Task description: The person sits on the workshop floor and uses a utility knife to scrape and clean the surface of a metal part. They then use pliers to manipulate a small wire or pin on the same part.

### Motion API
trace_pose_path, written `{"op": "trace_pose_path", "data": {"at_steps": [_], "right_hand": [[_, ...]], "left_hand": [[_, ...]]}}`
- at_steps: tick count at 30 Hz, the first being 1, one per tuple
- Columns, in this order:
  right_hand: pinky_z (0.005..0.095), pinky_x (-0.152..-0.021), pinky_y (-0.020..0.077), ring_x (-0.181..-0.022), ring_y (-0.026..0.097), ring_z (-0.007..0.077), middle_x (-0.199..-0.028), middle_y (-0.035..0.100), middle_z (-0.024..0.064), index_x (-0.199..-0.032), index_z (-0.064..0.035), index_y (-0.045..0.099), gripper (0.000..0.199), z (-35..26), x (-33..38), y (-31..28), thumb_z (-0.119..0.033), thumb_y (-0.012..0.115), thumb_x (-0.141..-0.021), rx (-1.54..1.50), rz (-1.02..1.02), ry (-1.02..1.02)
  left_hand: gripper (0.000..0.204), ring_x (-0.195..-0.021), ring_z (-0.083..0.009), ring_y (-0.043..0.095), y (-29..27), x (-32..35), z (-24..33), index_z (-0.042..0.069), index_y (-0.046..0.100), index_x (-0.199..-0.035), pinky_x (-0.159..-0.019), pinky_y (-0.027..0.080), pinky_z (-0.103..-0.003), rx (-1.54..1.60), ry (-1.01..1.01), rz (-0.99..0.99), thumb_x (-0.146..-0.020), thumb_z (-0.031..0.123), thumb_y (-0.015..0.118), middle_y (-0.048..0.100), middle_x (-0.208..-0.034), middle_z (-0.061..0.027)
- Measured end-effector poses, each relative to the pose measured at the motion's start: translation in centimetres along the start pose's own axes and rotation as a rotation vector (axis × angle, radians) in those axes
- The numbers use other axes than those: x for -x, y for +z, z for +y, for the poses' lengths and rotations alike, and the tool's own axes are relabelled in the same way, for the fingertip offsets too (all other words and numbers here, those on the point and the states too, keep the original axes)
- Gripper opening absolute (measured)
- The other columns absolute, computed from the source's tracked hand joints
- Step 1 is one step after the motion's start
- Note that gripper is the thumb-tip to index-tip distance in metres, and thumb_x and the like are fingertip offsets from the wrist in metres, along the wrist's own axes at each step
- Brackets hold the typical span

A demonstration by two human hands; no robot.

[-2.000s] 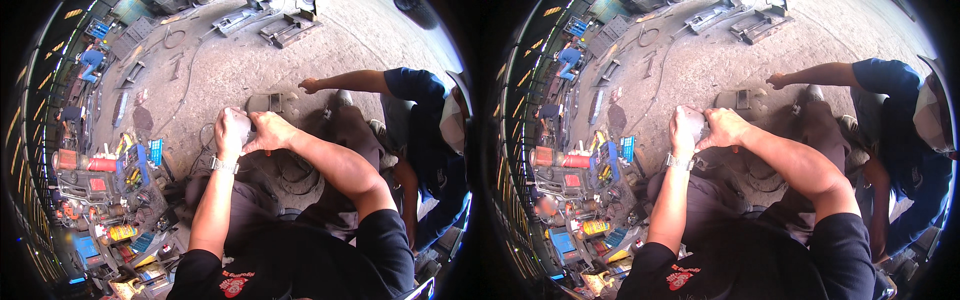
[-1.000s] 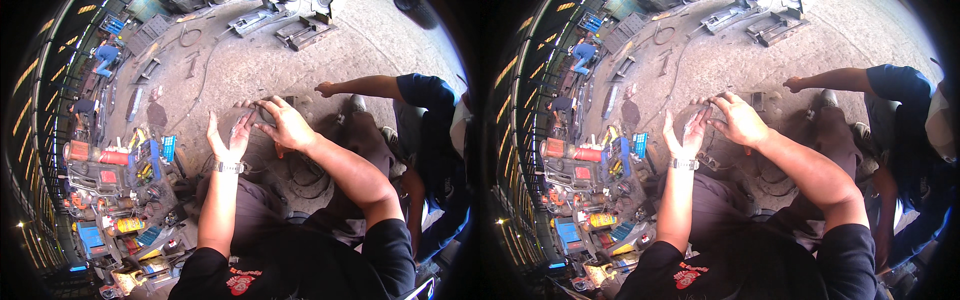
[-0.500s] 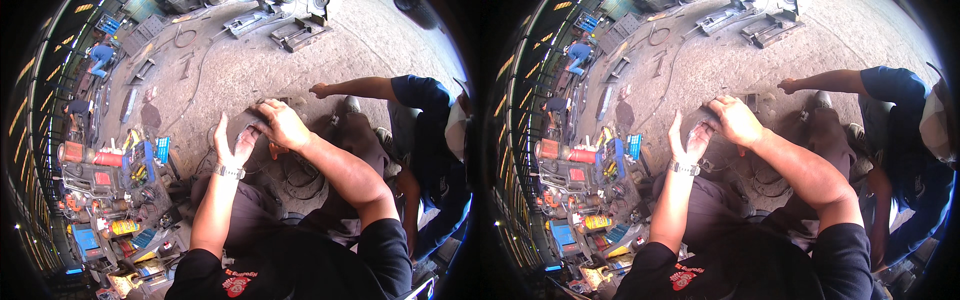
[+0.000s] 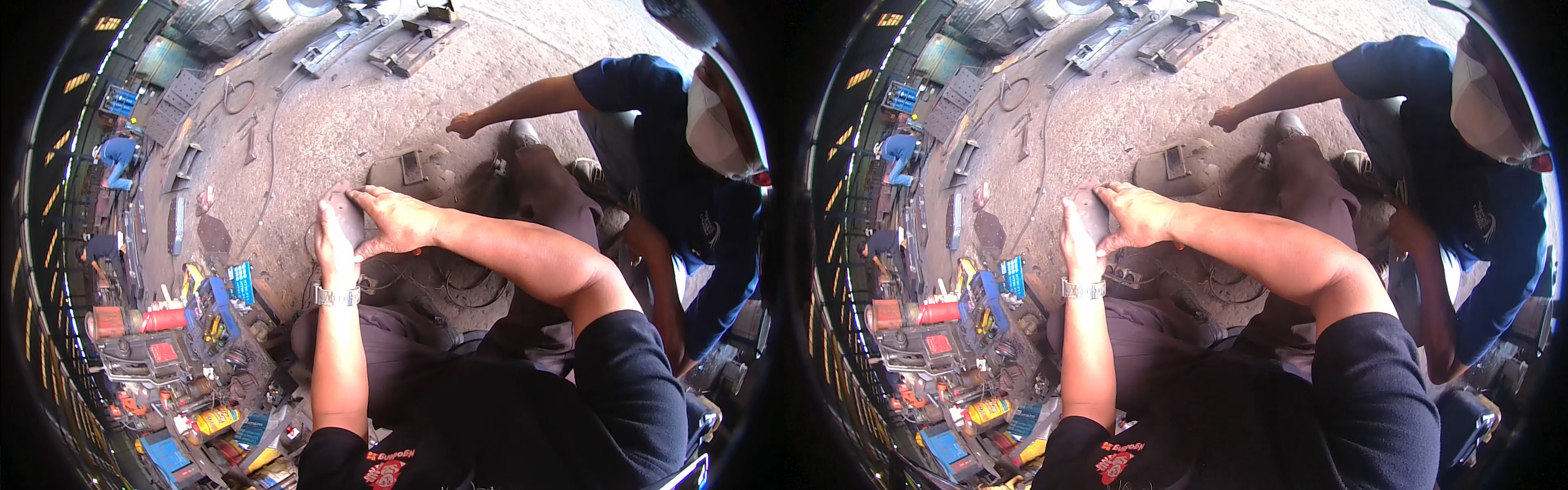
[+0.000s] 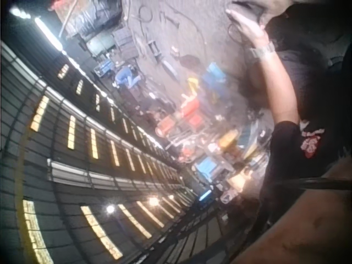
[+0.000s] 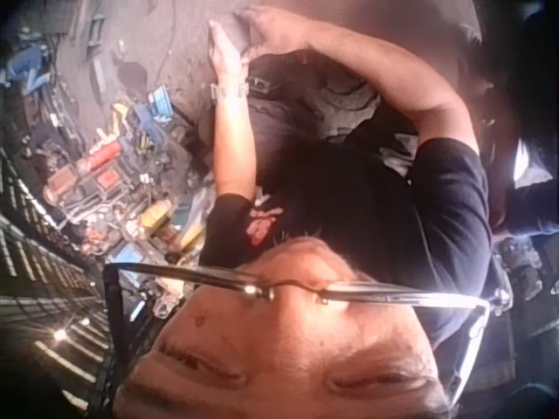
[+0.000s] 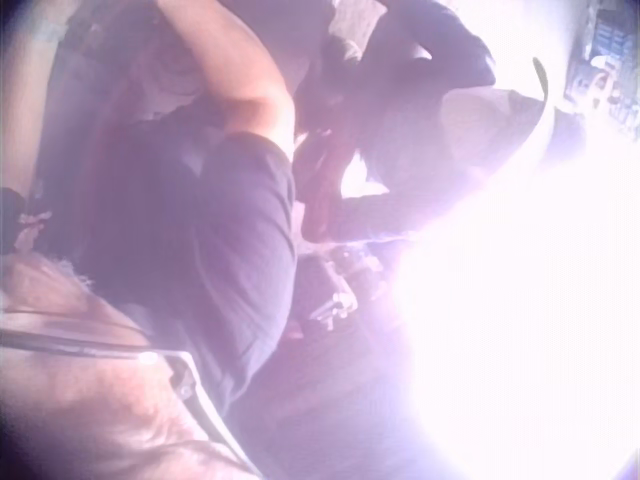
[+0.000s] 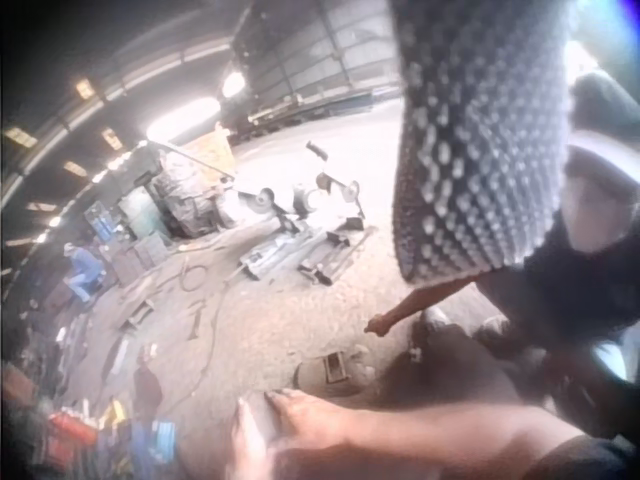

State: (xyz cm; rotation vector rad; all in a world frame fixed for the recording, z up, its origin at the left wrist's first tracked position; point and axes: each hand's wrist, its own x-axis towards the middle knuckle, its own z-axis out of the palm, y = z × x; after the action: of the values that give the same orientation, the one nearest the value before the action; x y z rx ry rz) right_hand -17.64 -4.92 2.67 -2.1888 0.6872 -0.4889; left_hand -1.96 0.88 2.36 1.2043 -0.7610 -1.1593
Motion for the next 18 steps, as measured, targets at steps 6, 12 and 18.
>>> {"op": "trace_pose_path", "data": {"at_steps": [6,12,18], "right_hand": [[0.0442,-0.116,0.038,-0.14,0.043,0.0416,-0.148,0.044,0.0313,-0.15,0.014,0.029,0.116,0.8,0.3,1.2,-0.043,0.09,-0.069,0.11,-0.001,0.132],[0.0443,-0.121,0.0321,-0.146,0.034,0.0422,-0.157,0.032,0.0313,-0.153,0.0109,0.027,0.112,1.9,-1.0,1.0,-0.039,0.088,-0.072,0.166,0.093,-0.002],[0.0408,-0.115,0.04,-0.137,0.049,0.0402,-0.147,0.049,0.0301,-0.148,0.0081,0.039,0.084,1.8,-0.7,-1.0,-0.035,0.077,-0.088,-0.001,0.205,0.187]], "left_hand": [[0.05,-0.137,-0.0285,0.05,0.1,-0.3,-1.6,-0.006,0.038,-0.151,-0.113,0.043,-0.041,-0.104,-0.136,-0.142,-0.111,0.024,0.043,0.049,-0.149,-0.0207],[0.04,-0.12,-0.028,0.063,-0.8,-0.8,-1.8,-0.006,0.049,-0.141,-0.104,0.051,-0.041,0.107,-0.1,-0.038,-0.105,0.011,0.052,0.062,-0.133,-0.0184],[0.025,-0.103,-0.0225,0.068,-2.2,-1.0,-0.8,-0.002,0.062,-0.125,-0.09,0.054,-0.035,0.167,-0.005,0.123,-0.103,0.009,0.056,0.07,-0.115,-0.0128]]}}
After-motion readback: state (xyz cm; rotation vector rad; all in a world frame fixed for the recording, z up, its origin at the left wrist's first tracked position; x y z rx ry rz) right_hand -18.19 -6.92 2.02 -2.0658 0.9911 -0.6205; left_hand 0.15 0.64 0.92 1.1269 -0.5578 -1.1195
